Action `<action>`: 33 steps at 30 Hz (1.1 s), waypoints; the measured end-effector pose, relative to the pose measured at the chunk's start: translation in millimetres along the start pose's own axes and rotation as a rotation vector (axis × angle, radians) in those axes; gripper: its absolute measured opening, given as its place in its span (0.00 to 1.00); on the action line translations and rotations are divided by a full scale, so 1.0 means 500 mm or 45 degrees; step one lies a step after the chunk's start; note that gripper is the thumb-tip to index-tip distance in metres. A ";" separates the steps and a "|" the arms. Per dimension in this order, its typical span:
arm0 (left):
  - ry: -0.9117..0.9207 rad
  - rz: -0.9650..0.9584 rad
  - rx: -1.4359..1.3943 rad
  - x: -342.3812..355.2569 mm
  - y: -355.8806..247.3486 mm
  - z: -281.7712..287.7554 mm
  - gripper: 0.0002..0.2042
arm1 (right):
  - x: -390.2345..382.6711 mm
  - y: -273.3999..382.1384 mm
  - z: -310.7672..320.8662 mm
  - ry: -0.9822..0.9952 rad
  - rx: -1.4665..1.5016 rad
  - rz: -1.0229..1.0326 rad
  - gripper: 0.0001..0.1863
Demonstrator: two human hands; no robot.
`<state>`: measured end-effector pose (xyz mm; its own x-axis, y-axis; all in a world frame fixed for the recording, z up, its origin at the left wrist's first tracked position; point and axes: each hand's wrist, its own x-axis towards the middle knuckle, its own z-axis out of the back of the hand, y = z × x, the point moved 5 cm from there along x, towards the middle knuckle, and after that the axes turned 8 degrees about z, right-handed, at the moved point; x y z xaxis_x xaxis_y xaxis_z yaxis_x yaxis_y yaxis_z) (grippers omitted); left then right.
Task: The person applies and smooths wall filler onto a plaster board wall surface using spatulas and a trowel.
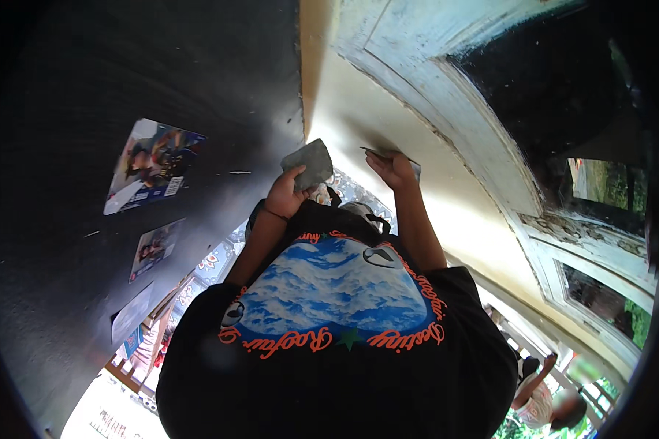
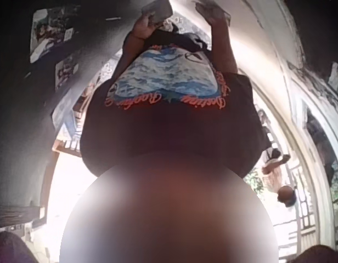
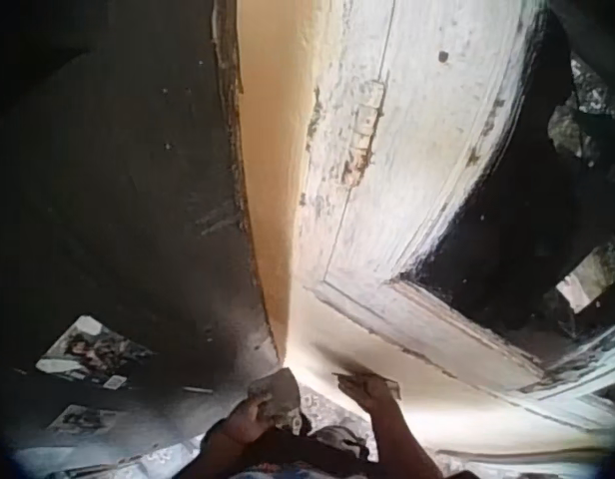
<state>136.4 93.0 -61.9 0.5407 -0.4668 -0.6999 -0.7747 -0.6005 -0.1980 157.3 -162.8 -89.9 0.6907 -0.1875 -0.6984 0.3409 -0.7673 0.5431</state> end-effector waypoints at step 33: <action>0.261 0.188 0.327 0.006 0.017 -0.096 0.18 | -0.169 -0.074 -0.100 0.738 -0.909 -0.267 0.16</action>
<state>147.3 55.2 -32.8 0.4508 -0.6724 -0.5871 -0.8926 -0.3459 -0.2892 118.3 -88.1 -27.7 0.7148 0.3936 -0.5780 0.6719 -0.1576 0.7237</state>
